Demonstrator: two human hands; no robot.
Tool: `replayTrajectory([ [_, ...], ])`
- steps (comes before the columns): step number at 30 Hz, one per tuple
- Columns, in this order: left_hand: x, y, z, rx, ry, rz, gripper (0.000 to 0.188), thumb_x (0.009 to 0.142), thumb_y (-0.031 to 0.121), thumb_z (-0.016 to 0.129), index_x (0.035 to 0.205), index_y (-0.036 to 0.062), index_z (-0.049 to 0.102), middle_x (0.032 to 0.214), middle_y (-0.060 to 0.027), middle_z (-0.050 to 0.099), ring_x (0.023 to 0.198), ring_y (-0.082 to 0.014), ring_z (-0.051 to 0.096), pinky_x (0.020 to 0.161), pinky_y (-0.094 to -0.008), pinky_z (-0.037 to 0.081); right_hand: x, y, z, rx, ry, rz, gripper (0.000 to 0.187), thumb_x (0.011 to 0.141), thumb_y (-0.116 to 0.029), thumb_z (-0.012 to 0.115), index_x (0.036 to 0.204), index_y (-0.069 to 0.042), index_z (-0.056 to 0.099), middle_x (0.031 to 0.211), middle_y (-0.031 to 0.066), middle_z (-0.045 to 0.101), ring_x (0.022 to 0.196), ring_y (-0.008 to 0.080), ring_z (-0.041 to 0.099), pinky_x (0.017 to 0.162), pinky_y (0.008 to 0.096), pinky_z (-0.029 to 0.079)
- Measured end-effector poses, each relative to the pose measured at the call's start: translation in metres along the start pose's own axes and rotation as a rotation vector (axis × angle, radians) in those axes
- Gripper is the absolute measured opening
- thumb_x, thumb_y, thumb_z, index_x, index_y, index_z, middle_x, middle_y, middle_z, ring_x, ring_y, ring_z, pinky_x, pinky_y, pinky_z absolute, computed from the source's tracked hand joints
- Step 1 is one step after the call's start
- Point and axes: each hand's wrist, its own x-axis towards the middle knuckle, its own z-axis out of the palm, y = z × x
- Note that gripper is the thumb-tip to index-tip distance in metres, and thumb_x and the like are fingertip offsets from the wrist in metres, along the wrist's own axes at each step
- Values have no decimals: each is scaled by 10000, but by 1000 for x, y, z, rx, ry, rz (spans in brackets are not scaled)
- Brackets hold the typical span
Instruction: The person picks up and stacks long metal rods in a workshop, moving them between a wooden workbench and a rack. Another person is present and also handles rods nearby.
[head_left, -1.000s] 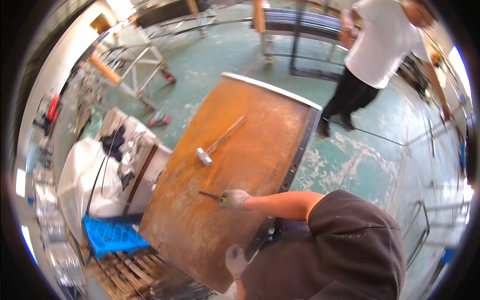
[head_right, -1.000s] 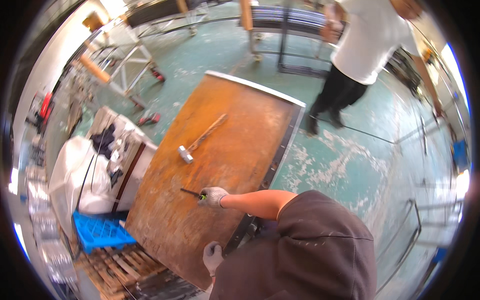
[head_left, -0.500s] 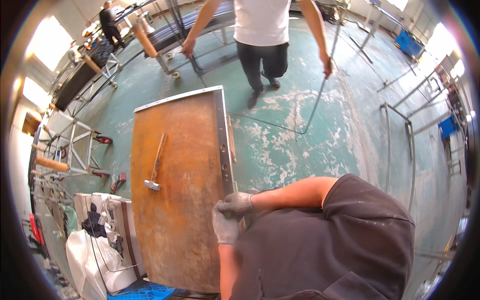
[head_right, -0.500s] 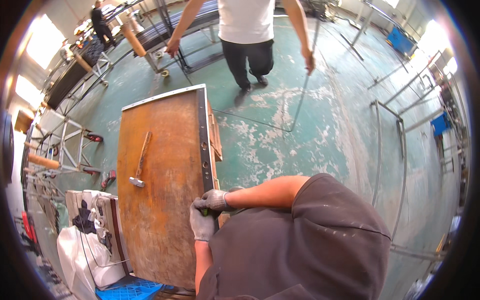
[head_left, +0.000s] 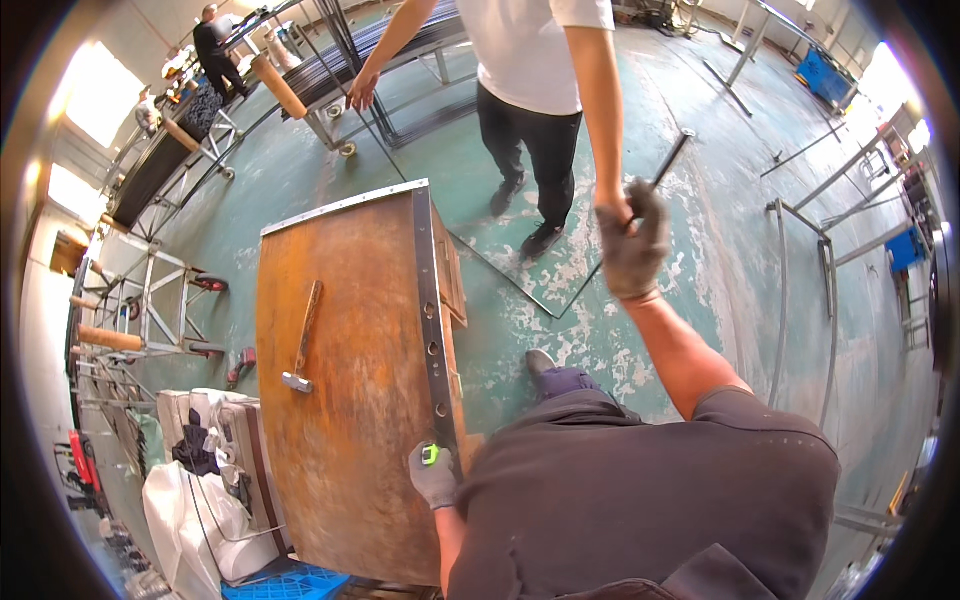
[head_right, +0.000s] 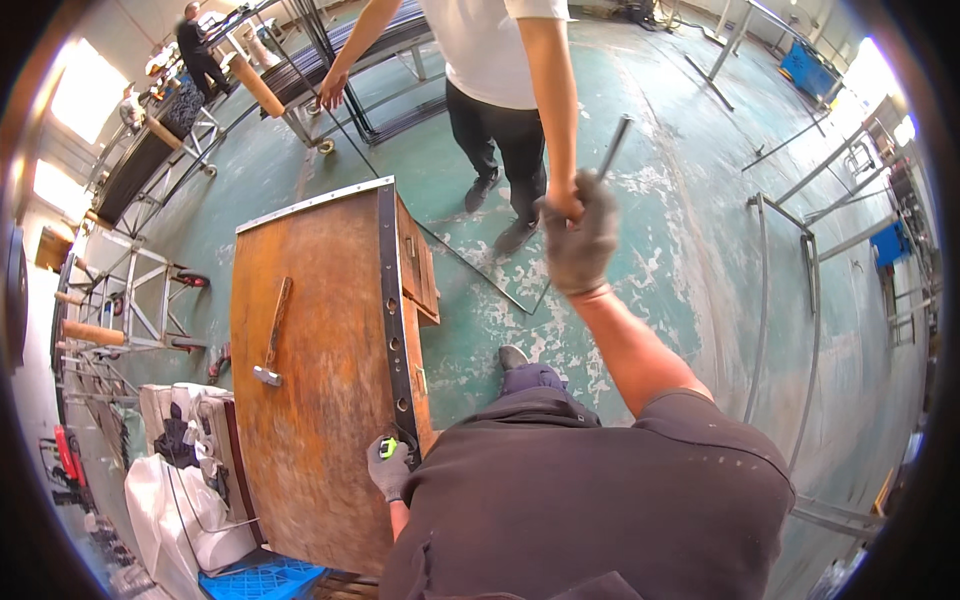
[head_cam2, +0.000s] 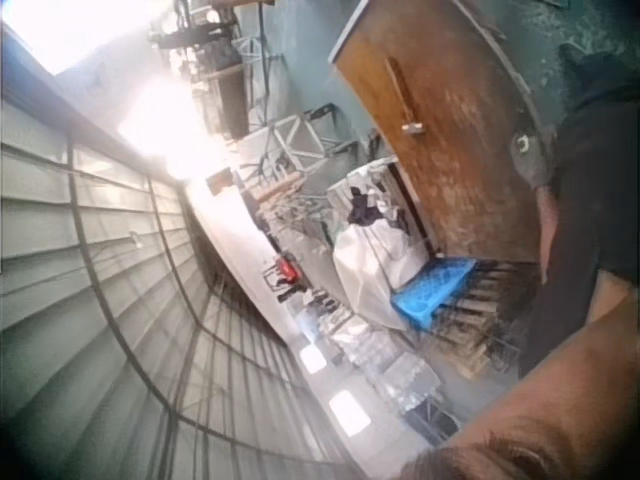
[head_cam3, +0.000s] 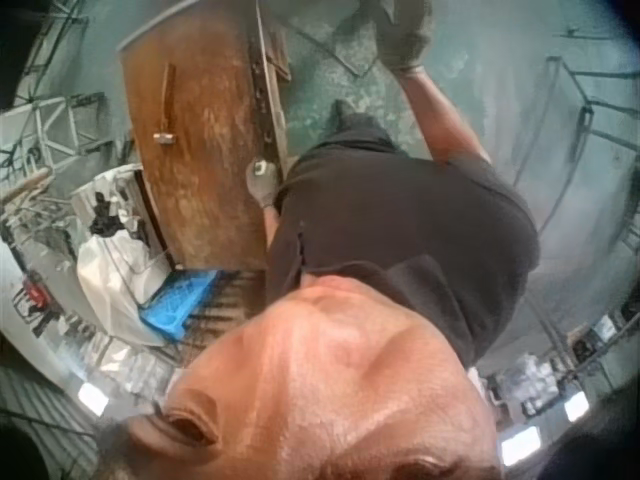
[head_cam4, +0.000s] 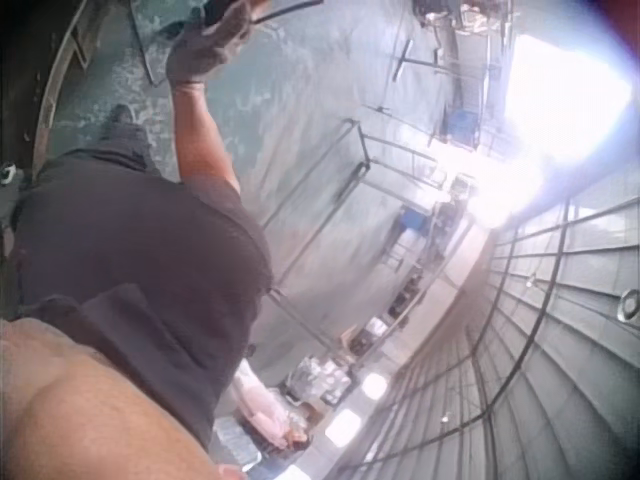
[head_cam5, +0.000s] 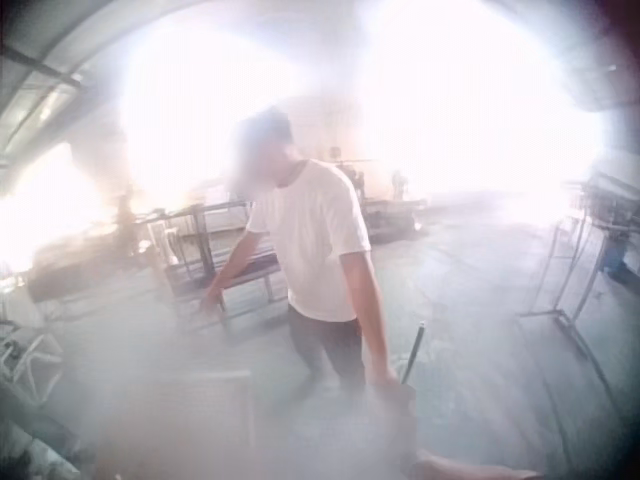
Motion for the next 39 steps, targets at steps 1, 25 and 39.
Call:
replayTrajectory([
  [1, -5, 5, 2, -42, 35, -55, 436, 843, -51, 729, 1265, -27, 623, 1002, -64, 666, 733, -131, 634, 615, -277, 528, 21, -10, -10, -184, 29, -161, 641, 850, -132, 909, 1388, -2, 587, 1193, 114, 635, 1033, 221, 630, 931, 361, 543],
  [25, 71, 20, 32, 609, 209, 89, 349, 809, 97, 770, 1129, -22, 698, 997, -169, 741, 908, -301, 719, 867, -407, 567, 41, -26, 11, 713, -492, 557, 192, 977, -129, 611, 982, -22, 770, 763, -55, 611, 701, 39, 513, 635, 225, 403],
  [39, 79, 20, 55, 743, 390, 84, 347, 779, 144, 768, 1088, -5, 715, 1039, -246, 740, 1014, -419, 718, 941, -501, 556, 146, -12, 18, 859, -180, 433, 479, 1078, -489, 616, 886, -50, 626, 715, -2, 511, 543, 71, 367, 498, 268, 273],
])
